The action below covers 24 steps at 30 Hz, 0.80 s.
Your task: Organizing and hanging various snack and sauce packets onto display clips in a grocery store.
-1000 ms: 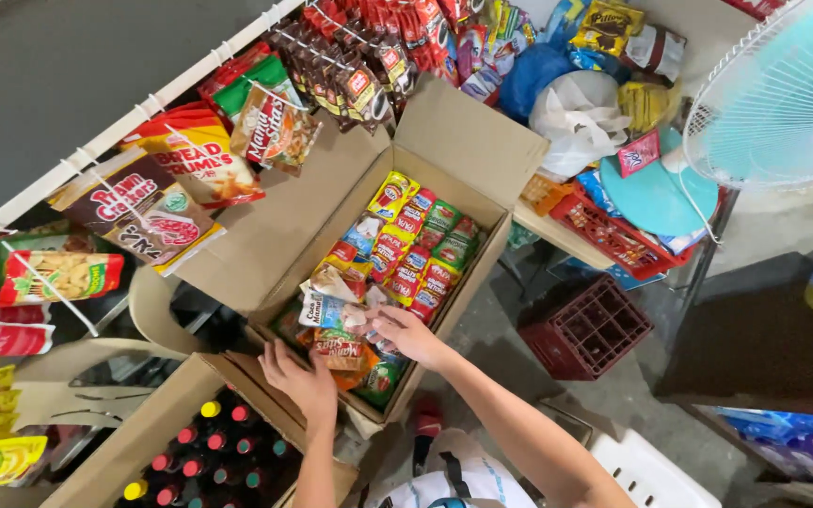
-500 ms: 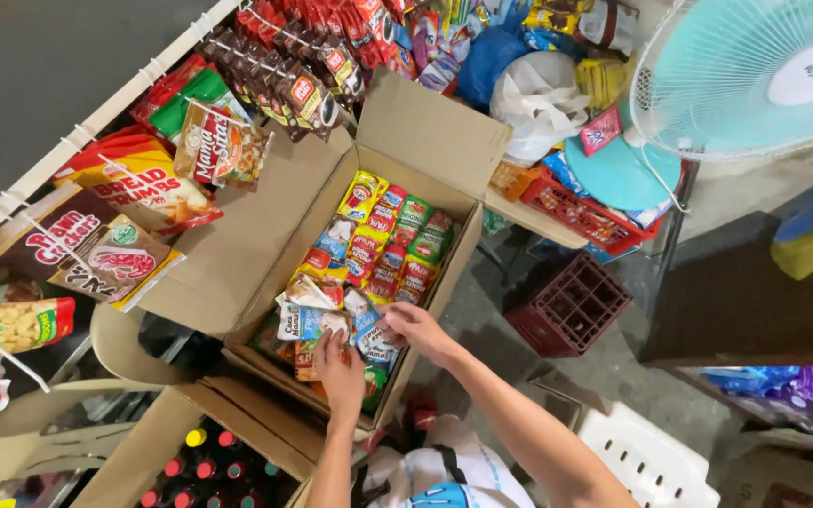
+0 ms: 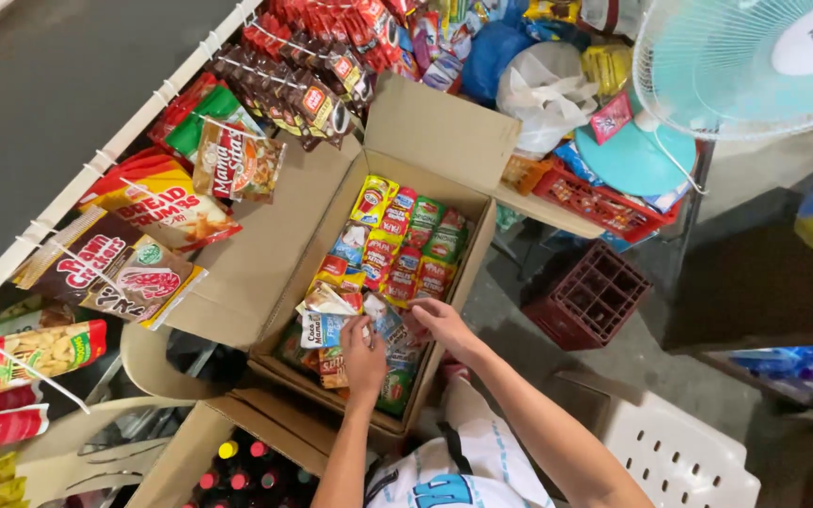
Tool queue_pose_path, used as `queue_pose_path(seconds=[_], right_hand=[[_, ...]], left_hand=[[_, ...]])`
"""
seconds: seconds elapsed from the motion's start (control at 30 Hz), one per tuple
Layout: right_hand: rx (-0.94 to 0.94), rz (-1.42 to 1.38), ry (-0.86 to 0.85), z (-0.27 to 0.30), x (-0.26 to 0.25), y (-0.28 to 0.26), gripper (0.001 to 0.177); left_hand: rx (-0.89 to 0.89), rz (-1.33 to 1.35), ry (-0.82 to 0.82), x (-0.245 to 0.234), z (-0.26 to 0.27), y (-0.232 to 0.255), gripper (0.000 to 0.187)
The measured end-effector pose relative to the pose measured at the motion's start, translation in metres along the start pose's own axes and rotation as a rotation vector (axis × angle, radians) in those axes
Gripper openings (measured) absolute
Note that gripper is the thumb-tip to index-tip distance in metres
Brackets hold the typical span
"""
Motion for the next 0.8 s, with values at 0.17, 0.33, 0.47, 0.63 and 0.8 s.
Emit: queue_pose_path(seconds=[0.17,0.33,0.47,0.63,0.8], right_hand=[[0.027,-0.013,0.008,-0.012,0.000,-0.008,0.036],[0.079,-0.001,0.005,-0.042,-0.018,-0.016,0.038],[0.110,0.094,-0.021,-0.066,-0.036,-0.030,0.041],[0.159,0.111,-0.008,-0.115,-0.078,-0.017,0.043],[0.210,0.094,0.005,-0.155,-0.119,-0.013,0.047]], left_hand=[[0.019,-0.169,-0.012,0.009,-0.009,0.007,0.040],[-0.023,-0.110,-0.043,0.029,-0.035,0.013,0.041],[0.064,-0.145,-0.036,0.057,-0.063,0.004,0.039],[-0.105,-0.217,-0.044,0.099,-0.100,-0.006,0.042],[-0.027,-0.186,-0.062,0.144,-0.136,-0.017,0.042]])
Point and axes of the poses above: each hand's wrist, its own z-axis away from the middle knuckle, its own x-axis out of the palm, y = z × x, the point moved 1 cm from there along -z, towards the middle knuckle, and after that the axes turned 13 degrees about -x, right-handed, at the moved point
